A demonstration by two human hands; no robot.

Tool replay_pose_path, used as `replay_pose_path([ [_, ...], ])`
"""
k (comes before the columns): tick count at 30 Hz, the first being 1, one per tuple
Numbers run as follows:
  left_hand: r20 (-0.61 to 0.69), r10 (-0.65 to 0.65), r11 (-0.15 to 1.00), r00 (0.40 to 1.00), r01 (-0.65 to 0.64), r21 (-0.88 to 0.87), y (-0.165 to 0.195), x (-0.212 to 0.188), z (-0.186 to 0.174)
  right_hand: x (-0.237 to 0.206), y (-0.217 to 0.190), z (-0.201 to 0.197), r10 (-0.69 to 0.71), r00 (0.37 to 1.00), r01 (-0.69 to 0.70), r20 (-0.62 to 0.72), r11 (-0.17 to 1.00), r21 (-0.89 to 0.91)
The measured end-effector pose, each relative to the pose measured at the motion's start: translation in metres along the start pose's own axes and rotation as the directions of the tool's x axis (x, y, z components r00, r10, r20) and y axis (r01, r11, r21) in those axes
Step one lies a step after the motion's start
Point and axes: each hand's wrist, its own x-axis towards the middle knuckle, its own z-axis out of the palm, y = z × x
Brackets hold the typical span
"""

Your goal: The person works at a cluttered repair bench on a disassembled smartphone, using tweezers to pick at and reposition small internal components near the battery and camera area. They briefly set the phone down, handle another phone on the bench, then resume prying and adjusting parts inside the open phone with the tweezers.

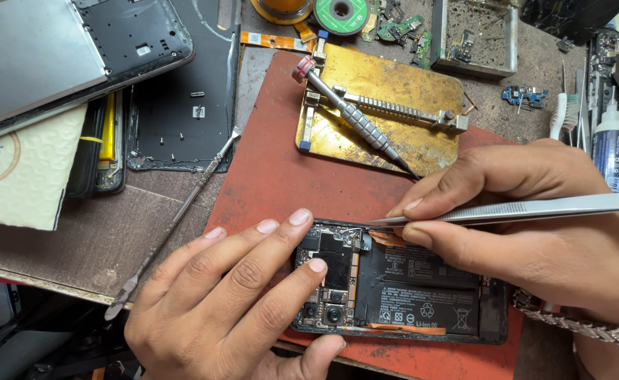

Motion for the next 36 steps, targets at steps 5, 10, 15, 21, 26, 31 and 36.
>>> replay_pose_path([
  [5, 0.013, -0.035, 0.999, 0.999, 0.035, -0.008, 0.003, -0.001, 0.000, 0.000, -0.001, -0.001, -0.083, 0.996, 0.083, 0.039, 0.997, -0.007],
  [10, 0.013, -0.026, 1.000, 1.000, 0.026, -0.004, 0.002, -0.001, 0.000, 0.001, -0.003, -0.001, -0.097, 0.994, 0.101, 0.049, 0.992, -0.076],
  [15, 0.002, -0.022, 1.000, 1.000, 0.022, -0.002, 0.002, 0.000, 0.000, 0.002, -0.008, -0.002, -0.081, 0.994, 0.089, 0.069, 0.988, -0.127],
  [21, -0.014, 0.015, 1.000, 1.000, -0.015, 0.008, -0.001, 0.001, 0.000, 0.003, -0.010, 0.001, -0.115, 0.990, 0.125, 0.084, 0.984, -0.125],
  [26, -0.011, -0.023, 1.000, 1.000, 0.023, -0.006, 0.003, 0.000, 0.000, 0.003, -0.011, 0.002, -0.115, 0.990, 0.124, 0.084, 0.986, -0.108],
  [31, -0.011, -0.047, 0.999, 0.999, 0.047, -0.014, 0.005, 0.000, 0.000, 0.003, -0.011, 0.001, -0.131, 0.989, 0.140, 0.073, 0.981, -0.132],
  [36, -0.027, -0.055, 0.998, 0.998, 0.055, -0.007, 0.006, 0.001, 0.000, 0.003, -0.009, 0.003, -0.117, 0.992, 0.123, 0.049, 0.984, -0.130],
])
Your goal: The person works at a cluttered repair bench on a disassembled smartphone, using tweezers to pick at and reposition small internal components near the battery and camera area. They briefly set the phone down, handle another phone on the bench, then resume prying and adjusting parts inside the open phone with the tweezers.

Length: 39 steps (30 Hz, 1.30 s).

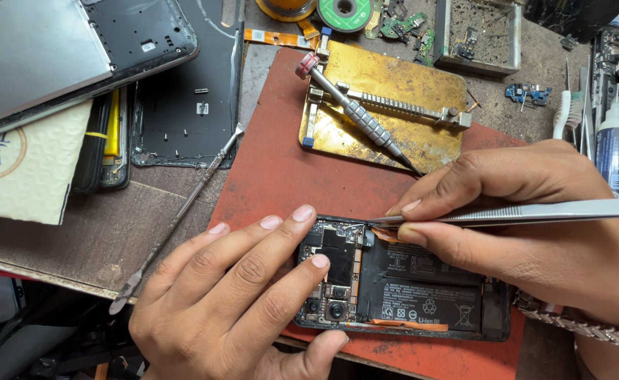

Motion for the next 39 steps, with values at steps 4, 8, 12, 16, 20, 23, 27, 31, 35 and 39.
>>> replay_pose_path([
  [4, -0.001, -0.021, 1.000, 1.000, 0.021, -0.007, 0.002, 0.000, -0.001, -0.001, 0.000, 0.000, -0.010, 1.000, 0.010, -0.014, 1.000, 0.020],
  [8, -0.023, -0.010, 1.000, 1.000, 0.010, -0.005, 0.003, 0.001, -0.001, -0.002, -0.001, 0.000, -0.002, 0.999, 0.001, -0.039, 1.000, -0.015],
  [12, -0.038, -0.006, 1.000, 0.999, 0.006, -0.014, 0.003, 0.001, -0.002, 0.000, -0.003, 0.000, -0.044, 0.999, 0.045, -0.028, 0.999, 0.022],
  [16, -0.040, 0.011, 1.000, 0.999, -0.012, -0.021, 0.003, -0.001, -0.004, -0.001, -0.005, 0.001, -0.096, 0.995, 0.094, -0.020, 0.993, -0.074],
  [20, -0.038, 0.001, 0.997, 0.999, -0.004, -0.074, 0.004, -0.005, -0.006, -0.004, -0.004, 0.003, -0.100, 0.994, 0.093, -0.050, 0.987, -0.130],
  [23, -0.071, 0.004, 0.998, 0.998, -0.008, -0.062, 0.005, -0.009, -0.005, -0.006, -0.004, 0.005, -0.098, 0.993, 0.089, -0.065, 0.989, -0.120],
  [27, -0.107, 0.007, 0.999, 0.994, -0.011, -0.039, 0.009, -0.014, -0.008, -0.007, -0.005, 0.011, -0.113, 0.990, 0.105, -0.082, 0.989, -0.100],
  [31, -0.144, 0.012, 1.000, 0.990, -0.016, -0.022, 0.012, -0.015, -0.012, -0.006, -0.013, 0.021, -0.198, 0.976, 0.184, -0.089, 0.972, -0.148],
  [35, -0.150, 0.038, 0.998, 0.988, -0.046, -0.047, 0.012, -0.017, -0.015, 0.000, -0.026, 0.033, -0.211, 0.974, 0.182, -0.083, 0.947, -0.265],
  [39, -0.194, 0.033, 0.997, 0.981, -0.046, -0.064, 0.013, -0.020, -0.017, 0.014, -0.038, 0.033, -0.157, 0.987, 0.155, 0.010, 0.954, -0.257],
])
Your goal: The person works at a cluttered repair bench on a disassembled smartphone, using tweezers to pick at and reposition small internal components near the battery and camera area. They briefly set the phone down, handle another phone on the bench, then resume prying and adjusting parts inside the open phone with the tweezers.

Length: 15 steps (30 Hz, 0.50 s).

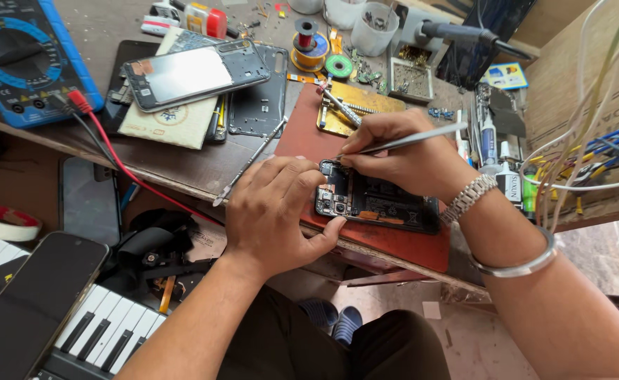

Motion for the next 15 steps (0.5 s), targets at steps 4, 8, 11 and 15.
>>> replay_pose_path([
  [4, -0.012, 0.006, 1.000, 1.000, -0.006, -0.006, 0.001, 0.000, -0.001, 0.006, 0.003, 0.002, -0.003, 1.000, 0.002, 0.015, 0.995, 0.105],
  [8, -0.022, 0.010, 1.000, 1.000, -0.010, -0.007, 0.000, 0.000, 0.000, -0.002, 0.010, 0.008, -0.033, 0.999, 0.038, -0.036, 0.991, 0.129],
  [11, -0.030, 0.007, 1.000, 1.000, -0.007, 0.007, 0.000, 0.000, 0.001, -0.007, 0.016, 0.006, -0.056, 0.998, 0.060, -0.027, 0.981, 0.183],
  [15, -0.030, 0.010, 1.000, 1.000, -0.010, -0.003, 0.000, 0.000, 0.000, -0.006, 0.022, -0.006, -0.187, 0.978, 0.161, 0.089, 0.956, 0.244],
])
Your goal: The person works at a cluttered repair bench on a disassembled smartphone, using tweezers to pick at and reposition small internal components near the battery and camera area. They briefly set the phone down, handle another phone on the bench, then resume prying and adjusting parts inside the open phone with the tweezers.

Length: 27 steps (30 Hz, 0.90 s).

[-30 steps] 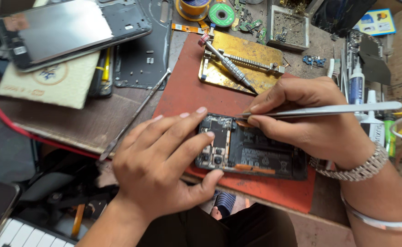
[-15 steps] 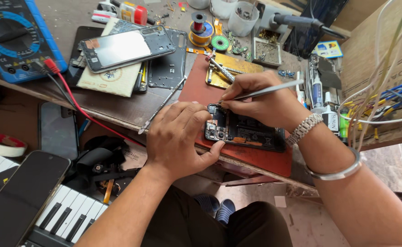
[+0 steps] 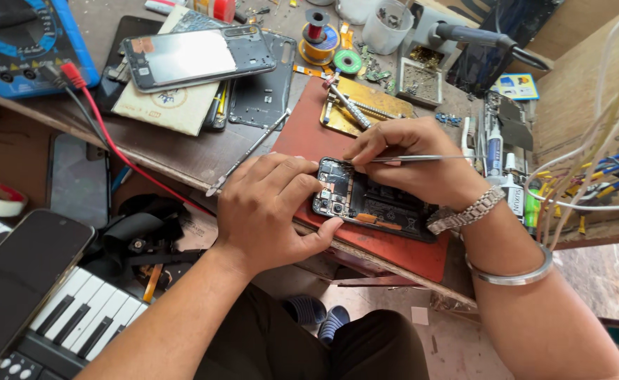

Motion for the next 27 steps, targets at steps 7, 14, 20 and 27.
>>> replay_pose_path([
  [7, -0.024, -0.008, 1.000, 1.000, 0.008, 0.015, 0.003, -0.001, 0.002, -0.003, 0.001, 0.004, -0.028, 0.997, 0.024, -0.068, 0.997, -0.067],
  [14, -0.010, -0.036, 0.999, 0.999, 0.036, 0.000, 0.004, -0.002, 0.004, 0.006, -0.009, 0.017, -0.079, 0.989, 0.033, -0.122, 0.941, -0.338],
  [20, 0.002, -0.026, 1.000, 1.000, 0.026, 0.010, 0.003, -0.001, 0.003, 0.004, -0.009, 0.010, -0.025, 0.992, -0.009, -0.126, 0.964, -0.266],
  [27, 0.000, -0.025, 1.000, 1.000, 0.025, 0.006, 0.002, -0.002, 0.003, 0.000, 0.002, 0.007, 0.033, 0.996, -0.028, -0.088, 0.998, 0.052],
])
